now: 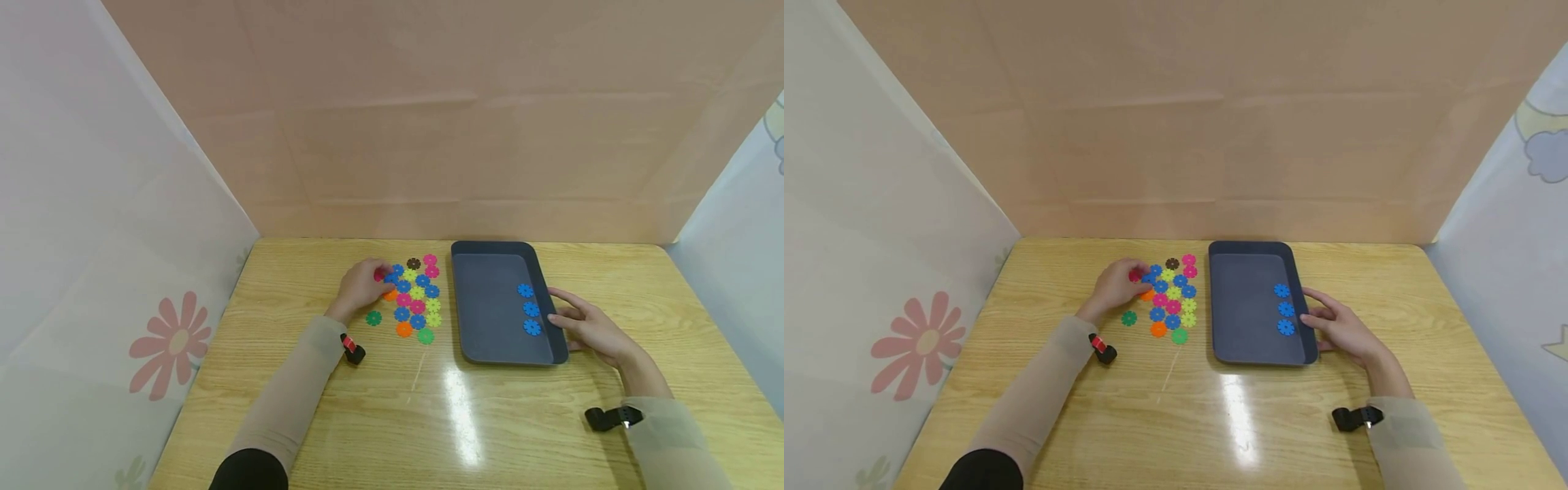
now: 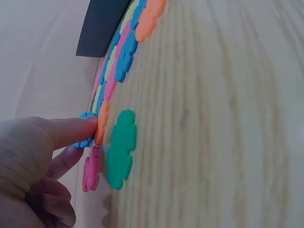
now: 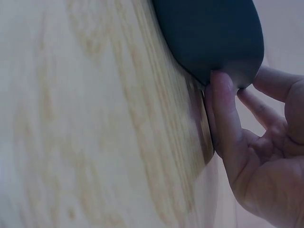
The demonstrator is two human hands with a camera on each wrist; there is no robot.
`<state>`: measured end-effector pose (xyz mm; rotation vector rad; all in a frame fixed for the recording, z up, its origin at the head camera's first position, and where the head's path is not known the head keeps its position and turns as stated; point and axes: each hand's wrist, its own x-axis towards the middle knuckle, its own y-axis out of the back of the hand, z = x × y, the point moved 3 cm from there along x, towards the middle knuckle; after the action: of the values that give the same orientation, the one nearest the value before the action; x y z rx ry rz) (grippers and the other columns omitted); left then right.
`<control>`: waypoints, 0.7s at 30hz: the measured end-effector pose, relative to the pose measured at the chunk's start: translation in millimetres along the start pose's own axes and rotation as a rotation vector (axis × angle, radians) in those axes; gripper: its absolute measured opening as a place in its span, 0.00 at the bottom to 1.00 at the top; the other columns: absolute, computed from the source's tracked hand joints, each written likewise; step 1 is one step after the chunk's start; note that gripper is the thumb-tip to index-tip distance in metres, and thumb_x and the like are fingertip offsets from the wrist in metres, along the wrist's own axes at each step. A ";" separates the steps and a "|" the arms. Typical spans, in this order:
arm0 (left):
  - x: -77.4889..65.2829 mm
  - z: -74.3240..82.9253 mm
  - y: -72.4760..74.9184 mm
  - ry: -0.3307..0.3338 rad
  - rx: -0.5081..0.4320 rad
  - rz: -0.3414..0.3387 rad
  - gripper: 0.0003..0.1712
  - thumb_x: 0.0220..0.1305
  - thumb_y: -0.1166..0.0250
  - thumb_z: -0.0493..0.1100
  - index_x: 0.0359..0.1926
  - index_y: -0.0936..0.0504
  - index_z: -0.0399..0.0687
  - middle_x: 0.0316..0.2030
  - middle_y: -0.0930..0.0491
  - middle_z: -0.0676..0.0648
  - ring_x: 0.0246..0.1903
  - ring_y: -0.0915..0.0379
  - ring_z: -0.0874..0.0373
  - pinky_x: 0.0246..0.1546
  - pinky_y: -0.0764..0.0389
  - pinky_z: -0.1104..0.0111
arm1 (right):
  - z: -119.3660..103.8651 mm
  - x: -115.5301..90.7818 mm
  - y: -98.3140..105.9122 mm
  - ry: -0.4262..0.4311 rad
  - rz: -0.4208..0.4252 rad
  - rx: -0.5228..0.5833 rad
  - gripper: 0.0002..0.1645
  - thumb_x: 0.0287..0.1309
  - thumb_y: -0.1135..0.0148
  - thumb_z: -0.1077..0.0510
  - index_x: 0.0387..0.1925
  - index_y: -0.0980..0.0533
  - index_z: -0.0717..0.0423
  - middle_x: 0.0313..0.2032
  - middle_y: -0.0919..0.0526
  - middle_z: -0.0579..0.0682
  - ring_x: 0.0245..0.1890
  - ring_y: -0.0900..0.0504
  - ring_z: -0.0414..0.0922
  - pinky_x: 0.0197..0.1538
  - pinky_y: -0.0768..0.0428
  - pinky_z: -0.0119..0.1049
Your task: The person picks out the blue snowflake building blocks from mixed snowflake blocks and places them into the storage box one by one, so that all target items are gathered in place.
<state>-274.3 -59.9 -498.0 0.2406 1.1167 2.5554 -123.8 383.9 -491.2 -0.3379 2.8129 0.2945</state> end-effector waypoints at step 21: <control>-4.0 -4.5 5.1 -0.016 -0.052 0.040 0.09 0.67 0.27 0.47 0.45 0.11 0.52 0.36 0.15 0.55 0.37 0.21 0.57 0.43 0.22 0.59 | -3.2 2.3 -1.7 -0.003 -0.007 0.002 0.44 0.79 0.44 0.54 0.84 0.54 0.50 0.59 0.24 0.63 0.46 0.12 0.54 0.43 0.13 0.55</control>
<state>-273.1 -67.7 -497.4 0.2723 1.0487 2.6095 -126.4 381.1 -489.2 -0.3466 2.8079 0.2910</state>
